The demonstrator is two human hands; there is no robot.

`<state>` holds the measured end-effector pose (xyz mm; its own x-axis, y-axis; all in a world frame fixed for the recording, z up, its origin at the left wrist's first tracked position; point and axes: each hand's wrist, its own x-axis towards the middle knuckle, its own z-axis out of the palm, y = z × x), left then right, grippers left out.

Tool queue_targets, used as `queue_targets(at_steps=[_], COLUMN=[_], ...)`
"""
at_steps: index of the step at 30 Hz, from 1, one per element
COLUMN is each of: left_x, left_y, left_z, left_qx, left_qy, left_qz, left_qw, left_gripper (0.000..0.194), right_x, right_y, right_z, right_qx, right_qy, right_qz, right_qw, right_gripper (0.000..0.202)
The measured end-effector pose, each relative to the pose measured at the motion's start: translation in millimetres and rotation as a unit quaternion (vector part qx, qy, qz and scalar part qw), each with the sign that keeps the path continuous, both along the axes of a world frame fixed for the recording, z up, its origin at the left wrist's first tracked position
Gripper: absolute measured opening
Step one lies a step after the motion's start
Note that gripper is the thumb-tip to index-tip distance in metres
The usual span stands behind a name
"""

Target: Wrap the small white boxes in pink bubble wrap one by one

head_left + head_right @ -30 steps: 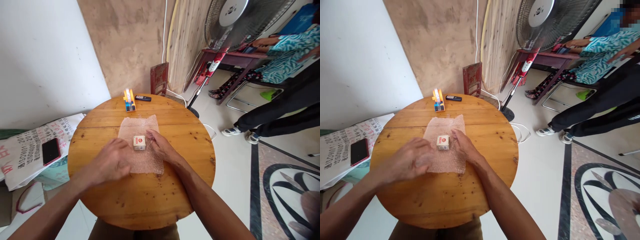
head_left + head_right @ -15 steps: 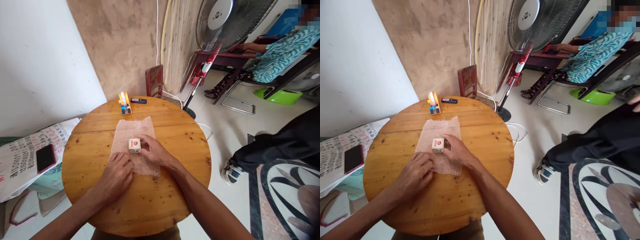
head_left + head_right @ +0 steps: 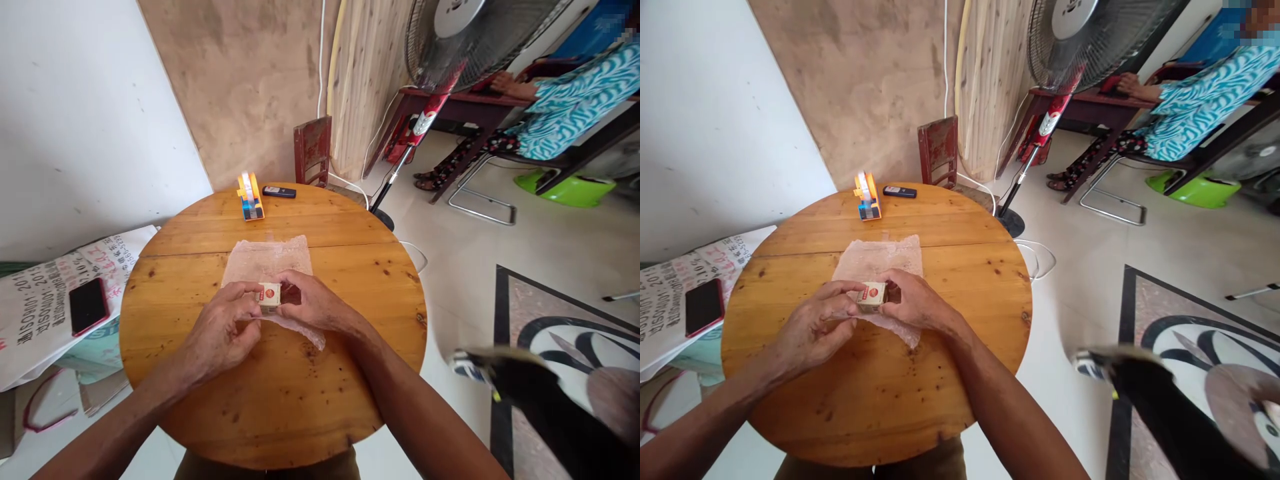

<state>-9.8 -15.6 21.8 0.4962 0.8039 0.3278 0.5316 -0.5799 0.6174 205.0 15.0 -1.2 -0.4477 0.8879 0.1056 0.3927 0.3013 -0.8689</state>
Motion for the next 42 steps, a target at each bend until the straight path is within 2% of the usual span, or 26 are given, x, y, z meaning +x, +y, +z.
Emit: queue_targets(at_steps=[6,9,12,14,17,24,34,39,42], left_x=[3.7,5.6,6.2,6.0,6.0,6.0,6.7,7.6,8.6], left_y=[22.5,33.0,39.3,42.1,45.2,48.4,43.0,40.5,39.8], left_z=[4.9,4.0,-1.0,-5.1,-8.7,-6.6,-7.0,-12.2,-13.5], left_qx=[-0.104,-0.141,-0.12,-0.119,-0.171,-0.248,-0.286,-0.279,-0.273], left_qy=[-0.021,-0.026,-0.039,-0.046,-0.057,-0.085,-0.101,-0.145,-0.159], left_qz=[0.043,0.067,0.057,0.047,0.046,0.044,0.06,0.064,0.072], left_qw=[0.993,0.987,0.99,0.991,0.983,0.964,0.951,0.947,0.946], left_gripper=[0.012,0.017,0.018,0.018,0.022,0.026,0.026,0.022,0.021], right_x=[11.4,17.5,14.7,9.0,1.4,-2.8,-4.2,-6.0,-6.6], right_y=[-4.1,-4.9,-3.9,-2.3,0.4,2.1,-0.5,-2.3,-3.2], right_z=[20.9,28.5,23.6,15.5,3.8,-4.6,-5.8,-2.2,-0.7], right_qx=[-0.059,-0.069,-0.066,-0.066,-0.075,-0.093,-0.088,-0.05,-0.072], right_qy=[0.046,0.075,0.064,0.063,0.084,0.096,0.087,0.113,0.124], right_qz=[0.017,0.026,-0.019,-0.059,-0.091,-0.126,-0.135,-0.113,-0.116], right_qw=[0.997,0.994,0.996,0.994,0.989,0.983,0.983,0.986,0.983], right_gripper=[0.032,0.039,0.043,0.035,0.019,0.015,0.017,0.018,0.019])
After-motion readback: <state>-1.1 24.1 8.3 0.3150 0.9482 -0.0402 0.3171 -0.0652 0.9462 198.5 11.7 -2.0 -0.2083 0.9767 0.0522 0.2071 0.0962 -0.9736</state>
